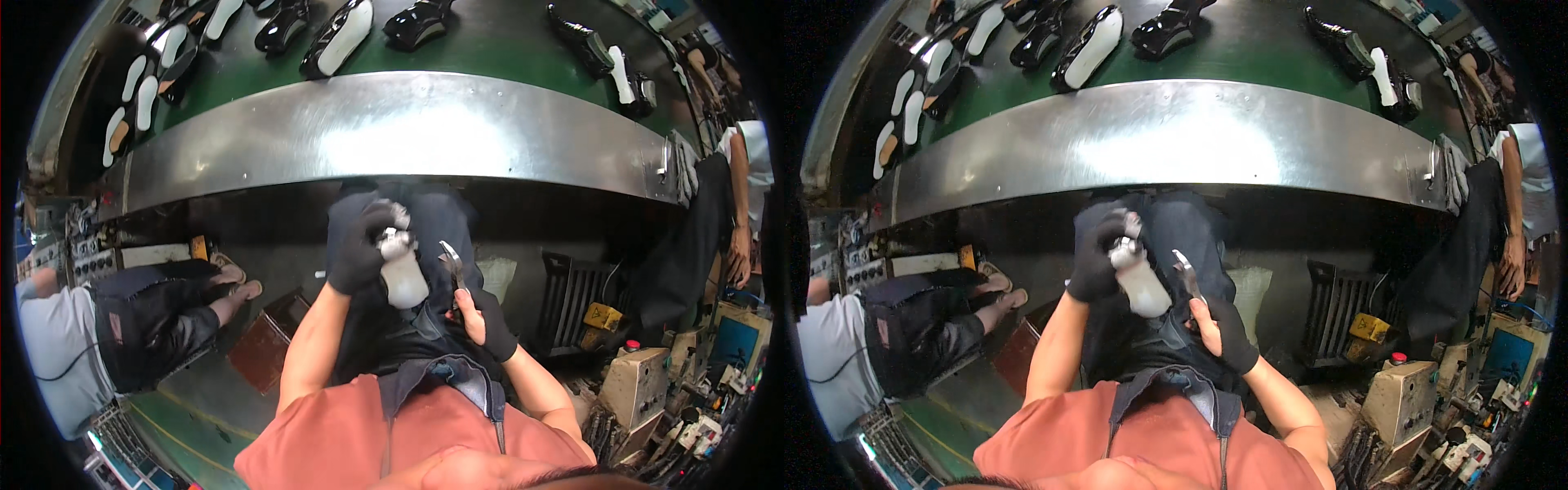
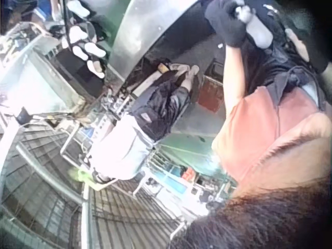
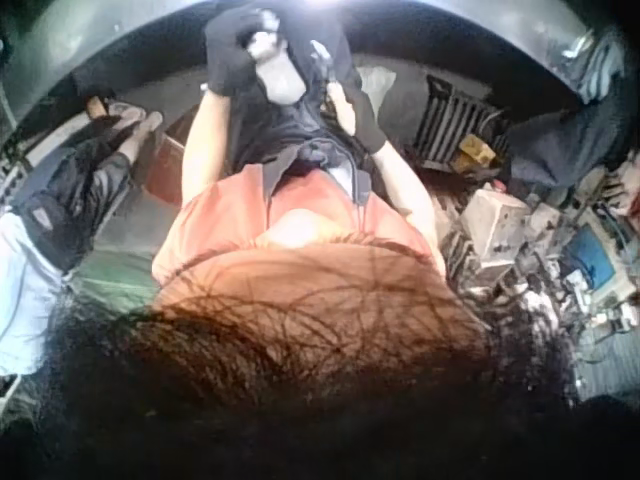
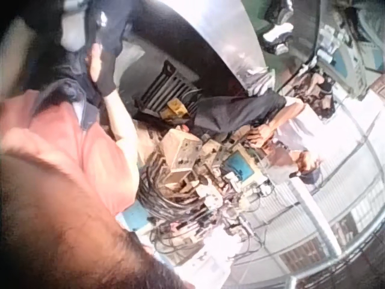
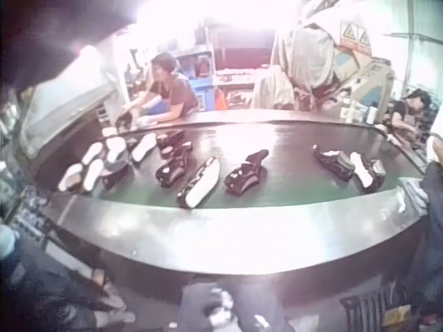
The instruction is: The person uses pliers to trim excess material from the white soles of black shoes. They repeatedly pick up shoes from a conveyor belt, hold them on their lap, and scrape the sole edges with the tool before placing them back on the belt.
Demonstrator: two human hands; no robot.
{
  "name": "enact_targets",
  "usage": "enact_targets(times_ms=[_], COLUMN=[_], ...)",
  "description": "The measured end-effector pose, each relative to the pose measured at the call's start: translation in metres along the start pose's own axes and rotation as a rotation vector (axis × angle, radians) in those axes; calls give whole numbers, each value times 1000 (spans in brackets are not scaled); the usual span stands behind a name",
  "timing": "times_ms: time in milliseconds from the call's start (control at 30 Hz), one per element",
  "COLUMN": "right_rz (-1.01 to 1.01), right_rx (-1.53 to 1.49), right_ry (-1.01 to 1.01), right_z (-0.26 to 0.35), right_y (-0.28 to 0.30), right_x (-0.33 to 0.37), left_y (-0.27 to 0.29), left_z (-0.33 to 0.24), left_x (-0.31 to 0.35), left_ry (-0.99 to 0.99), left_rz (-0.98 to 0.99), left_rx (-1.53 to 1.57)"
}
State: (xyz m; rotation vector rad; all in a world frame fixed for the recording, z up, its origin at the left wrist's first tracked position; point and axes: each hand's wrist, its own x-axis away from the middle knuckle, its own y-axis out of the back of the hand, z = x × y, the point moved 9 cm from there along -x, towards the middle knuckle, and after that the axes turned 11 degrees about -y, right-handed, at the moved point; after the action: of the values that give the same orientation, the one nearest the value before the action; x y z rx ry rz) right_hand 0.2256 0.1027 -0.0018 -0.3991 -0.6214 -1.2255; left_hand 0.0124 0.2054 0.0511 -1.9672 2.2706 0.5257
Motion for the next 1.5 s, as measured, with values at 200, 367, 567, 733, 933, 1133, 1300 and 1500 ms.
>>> enact_targets(times_ms=[200,367,567,733,933,1133,1300,1500], right_rz=[192,493,629,497,199,-213,56,266], right_rx=[73,-285,-193,378,579,509,259,-121], right_ry=[19,-125,-290,-83,108,386,107,-3], right_z=[14,11,32,67,89,38,36,33], right_y=[-43,-60,-48,-31,-33,-51,-50,-61], right_x=[10,-4,4,-16,-10,-36,-20,-40], left_y=[-10,-22,-21,-18,-16,-16,-8,-7], left_z=[11,22,8,-2,11,48,26,41], left_x=[-11,-6,11,5,2,-7,-1,3], left_ry=[196,-3,80,1,-35,-6,-32,24], left_rz=[-95,-75,-197,-276,-270,-274,-251,-297], left_rx=[201,343,549,344,376,153,247,245])
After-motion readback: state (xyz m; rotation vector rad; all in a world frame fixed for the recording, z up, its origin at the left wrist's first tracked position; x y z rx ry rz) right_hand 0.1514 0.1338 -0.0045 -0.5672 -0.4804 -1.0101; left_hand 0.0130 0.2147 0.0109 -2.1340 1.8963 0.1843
